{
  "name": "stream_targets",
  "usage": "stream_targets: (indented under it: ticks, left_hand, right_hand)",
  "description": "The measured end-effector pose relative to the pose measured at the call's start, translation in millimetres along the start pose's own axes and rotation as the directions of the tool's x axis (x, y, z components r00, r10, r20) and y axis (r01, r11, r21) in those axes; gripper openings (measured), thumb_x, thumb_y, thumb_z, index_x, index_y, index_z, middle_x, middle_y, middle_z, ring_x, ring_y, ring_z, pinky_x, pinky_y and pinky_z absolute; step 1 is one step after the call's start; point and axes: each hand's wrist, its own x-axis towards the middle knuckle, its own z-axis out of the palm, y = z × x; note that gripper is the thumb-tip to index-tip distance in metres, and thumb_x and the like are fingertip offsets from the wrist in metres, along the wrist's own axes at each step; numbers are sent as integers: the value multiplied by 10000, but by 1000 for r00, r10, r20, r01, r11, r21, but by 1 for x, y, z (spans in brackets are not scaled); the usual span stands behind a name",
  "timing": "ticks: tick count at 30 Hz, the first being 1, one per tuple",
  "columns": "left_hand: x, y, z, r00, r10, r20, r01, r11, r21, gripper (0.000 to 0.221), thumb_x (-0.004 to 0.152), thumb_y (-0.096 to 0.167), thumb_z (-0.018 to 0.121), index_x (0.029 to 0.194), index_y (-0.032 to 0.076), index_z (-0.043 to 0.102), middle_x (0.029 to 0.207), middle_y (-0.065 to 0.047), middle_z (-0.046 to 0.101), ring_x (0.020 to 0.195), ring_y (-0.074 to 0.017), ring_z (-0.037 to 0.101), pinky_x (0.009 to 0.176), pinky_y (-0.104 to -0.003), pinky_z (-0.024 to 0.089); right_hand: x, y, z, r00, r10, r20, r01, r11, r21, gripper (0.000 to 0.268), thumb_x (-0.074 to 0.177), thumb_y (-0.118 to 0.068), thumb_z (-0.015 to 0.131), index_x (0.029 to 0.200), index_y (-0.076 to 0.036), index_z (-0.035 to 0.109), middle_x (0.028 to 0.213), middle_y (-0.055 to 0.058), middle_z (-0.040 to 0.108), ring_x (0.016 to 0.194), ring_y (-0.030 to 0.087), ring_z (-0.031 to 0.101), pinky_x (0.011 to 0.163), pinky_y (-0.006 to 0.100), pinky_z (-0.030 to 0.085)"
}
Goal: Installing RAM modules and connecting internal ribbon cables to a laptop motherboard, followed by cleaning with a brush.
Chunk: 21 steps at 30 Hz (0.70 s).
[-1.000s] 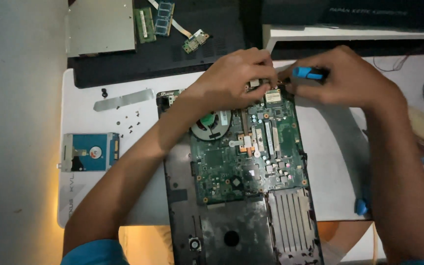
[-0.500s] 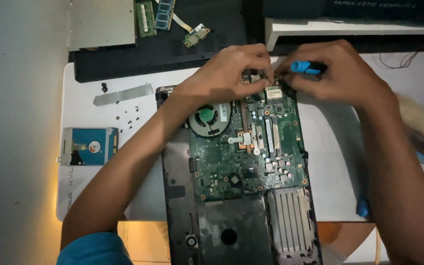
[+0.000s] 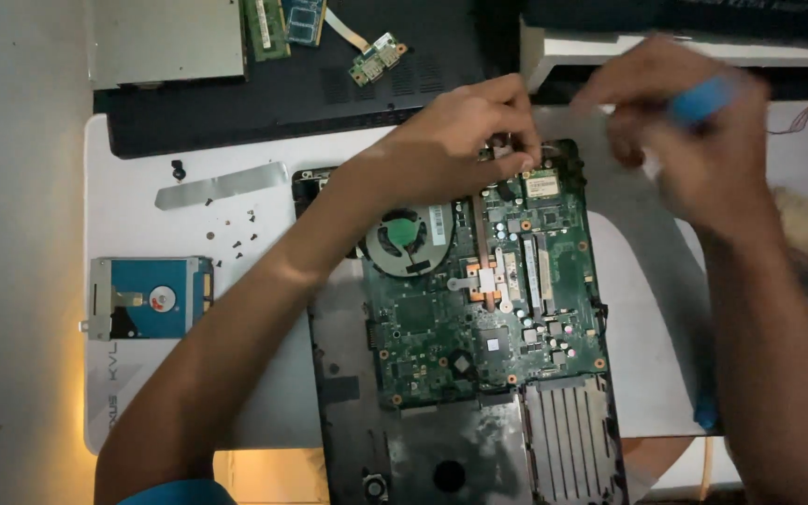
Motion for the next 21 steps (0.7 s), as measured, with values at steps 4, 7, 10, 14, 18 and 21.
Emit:
stream_targets:
  ticks: [4, 7, 10, 14, 18, 21]
  left_hand:
    - [1, -1, 2, 999, -36, -1, 36, 999, 20, 77, 1083, 161, 817, 1091, 93, 852, 1166, -62, 671, 976, -235, 724, 878, -417, 605]
    - [1, -2, 5, 999, -43, -8, 43, 999, 12, 72, 1069, 160, 817, 1072, 97, 850, 1151, -51, 679, 986, -232, 717, 881, -415, 599]
    - [1, -3, 6, 999, -32, -17, 32, 999, -10, 66, 1053, 137, 829, 1077, 85, 864, 1136, -60, 680, 985, -239, 720, 886, -408, 602]
    - [3, -4, 5, 1000, 4, -29, -4, 1000, -5, 38, 1044, 95, 855, 1055, 59, 865, 1114, -55, 672, 975, -214, 705, 870, -388, 599]
    - [1, -7, 7, 1000, 4, -13, -4, 1000, -6, 67, 1058, 129, 848, 1072, 64, 845, 1160, -64, 689, 1042, -253, 728, 907, -425, 595]
    - [0, -8, 9, 997, 39, -62, -37, 998, 43, 99, 1036, 141, 898, 1052, 61, 841, 1159, -70, 686, 1034, -273, 728, 919, -455, 602]
  right_hand:
    - [1, 17, 5, 969, 245, -39, -197, 855, 480, 318, 1246, -110, 447, 1482, 12, 622, 1285, 203, 738, 929, 302, 823, 690, 335, 621]
    - [-5, 31, 9, 954, 301, 12, -265, 821, 505, 390, 1277, -306, 423, 1425, -21, 643, 1239, 168, 732, 1034, 296, 786, 917, 407, 634]
    - [-12, 42, 15, 923, 385, 1, -332, 795, 508, 450, 1227, -375, 431, 1301, -12, 685, 1234, 157, 739, 996, 260, 696, 937, 406, 577]
    - [-4, 20, 18, 948, 318, -10, -280, 850, 447, 416, 1285, -212, 446, 1218, 117, 692, 905, 204, 713, 688, 285, 693, 725, 371, 622]
    - [-11, 30, 22, 975, 220, -12, -202, 915, 348, 109, 1192, 4, 740, 1214, 14, 634, 973, 143, 739, 750, 242, 761, 783, 361, 675]
    - [-11, 22, 31, 967, 252, 29, -247, 914, 320, 209, 1098, 104, 831, 1268, 63, 717, 1053, 134, 762, 818, 196, 736, 784, 301, 626]
